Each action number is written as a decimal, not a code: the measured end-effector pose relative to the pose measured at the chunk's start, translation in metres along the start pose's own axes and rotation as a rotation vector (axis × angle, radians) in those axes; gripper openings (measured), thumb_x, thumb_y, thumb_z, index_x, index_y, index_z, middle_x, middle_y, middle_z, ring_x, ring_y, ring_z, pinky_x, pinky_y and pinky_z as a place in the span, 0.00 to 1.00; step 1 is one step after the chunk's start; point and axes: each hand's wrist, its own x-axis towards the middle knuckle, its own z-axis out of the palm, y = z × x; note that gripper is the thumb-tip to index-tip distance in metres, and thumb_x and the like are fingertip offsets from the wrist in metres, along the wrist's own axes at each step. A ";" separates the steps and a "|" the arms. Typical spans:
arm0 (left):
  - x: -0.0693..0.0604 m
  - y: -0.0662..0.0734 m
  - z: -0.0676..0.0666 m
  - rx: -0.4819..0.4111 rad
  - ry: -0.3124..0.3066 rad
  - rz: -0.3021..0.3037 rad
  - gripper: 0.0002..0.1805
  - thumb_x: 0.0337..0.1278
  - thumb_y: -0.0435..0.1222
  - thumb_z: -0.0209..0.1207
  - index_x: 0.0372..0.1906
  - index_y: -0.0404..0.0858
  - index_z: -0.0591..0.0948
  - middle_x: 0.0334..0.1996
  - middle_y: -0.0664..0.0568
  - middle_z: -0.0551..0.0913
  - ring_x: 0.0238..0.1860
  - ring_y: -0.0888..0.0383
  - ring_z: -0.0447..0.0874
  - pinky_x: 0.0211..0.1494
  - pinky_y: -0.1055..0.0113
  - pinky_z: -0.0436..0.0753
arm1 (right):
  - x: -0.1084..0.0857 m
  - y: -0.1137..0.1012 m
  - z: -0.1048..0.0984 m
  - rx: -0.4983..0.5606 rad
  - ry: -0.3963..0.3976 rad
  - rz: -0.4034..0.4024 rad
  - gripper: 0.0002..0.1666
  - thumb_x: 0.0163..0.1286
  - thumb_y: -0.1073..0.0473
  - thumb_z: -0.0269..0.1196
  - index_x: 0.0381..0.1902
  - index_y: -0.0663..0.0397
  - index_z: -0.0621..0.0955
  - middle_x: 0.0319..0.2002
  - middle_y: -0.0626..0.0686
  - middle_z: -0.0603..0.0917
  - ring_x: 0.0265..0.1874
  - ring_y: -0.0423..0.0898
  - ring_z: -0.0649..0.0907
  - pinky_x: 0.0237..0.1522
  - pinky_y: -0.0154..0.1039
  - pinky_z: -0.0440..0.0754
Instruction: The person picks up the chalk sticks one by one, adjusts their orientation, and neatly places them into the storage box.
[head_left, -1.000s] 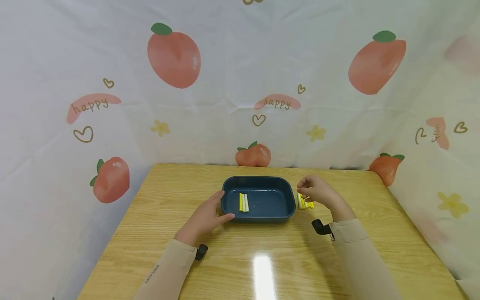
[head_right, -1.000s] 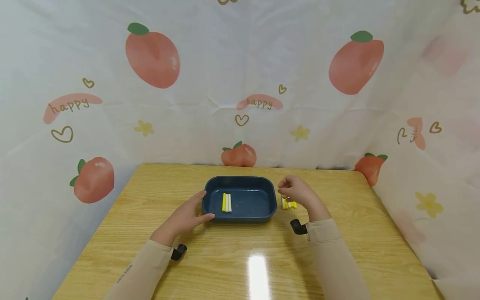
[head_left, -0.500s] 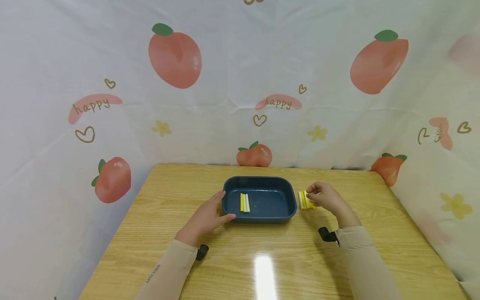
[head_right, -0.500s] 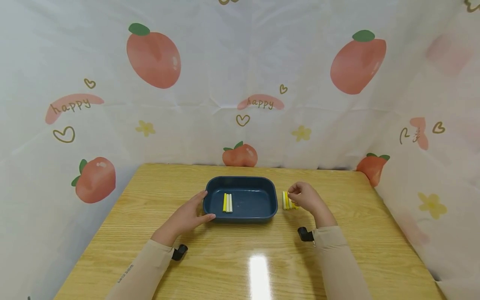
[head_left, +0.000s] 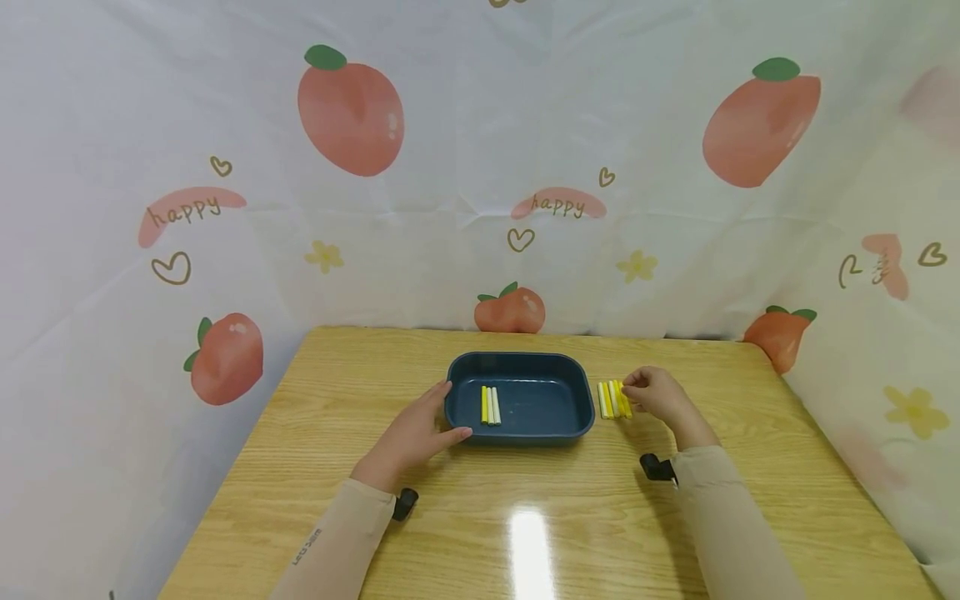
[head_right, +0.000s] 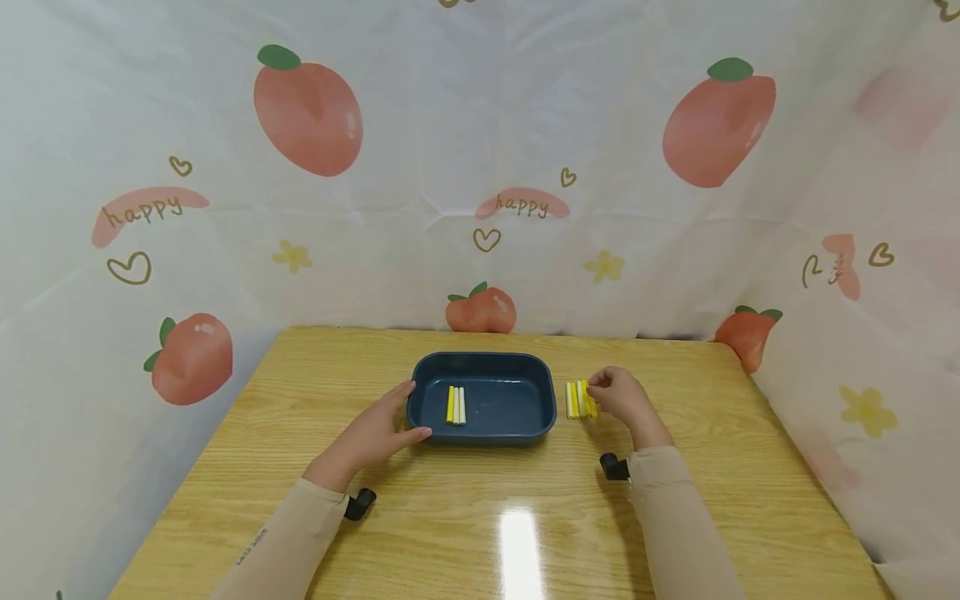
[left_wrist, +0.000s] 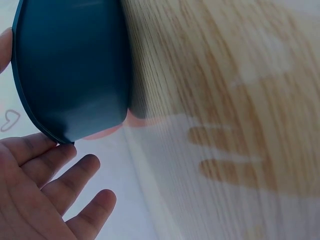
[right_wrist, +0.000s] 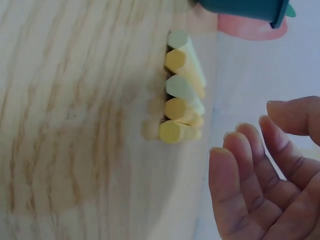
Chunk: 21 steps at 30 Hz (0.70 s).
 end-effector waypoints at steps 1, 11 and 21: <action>0.000 0.000 0.000 0.000 0.002 0.002 0.54 0.58 0.59 0.65 0.80 0.40 0.53 0.79 0.46 0.53 0.76 0.44 0.56 0.75 0.48 0.63 | 0.001 0.001 0.000 0.001 0.003 0.013 0.12 0.76 0.64 0.57 0.48 0.71 0.76 0.42 0.63 0.79 0.38 0.55 0.82 0.41 0.47 0.86; 0.000 0.000 0.001 0.002 0.007 0.000 0.54 0.58 0.59 0.66 0.80 0.40 0.54 0.79 0.46 0.54 0.76 0.45 0.56 0.75 0.48 0.63 | 0.012 0.009 0.002 -0.025 0.006 0.108 0.12 0.76 0.63 0.57 0.48 0.69 0.76 0.41 0.61 0.79 0.35 0.50 0.80 0.36 0.43 0.83; 0.000 -0.001 0.001 0.010 0.007 0.002 0.55 0.57 0.61 0.64 0.80 0.41 0.53 0.79 0.47 0.53 0.76 0.45 0.56 0.74 0.48 0.64 | 0.022 0.014 0.006 0.005 0.005 0.174 0.10 0.74 0.66 0.55 0.46 0.71 0.75 0.39 0.62 0.78 0.31 0.49 0.80 0.31 0.40 0.85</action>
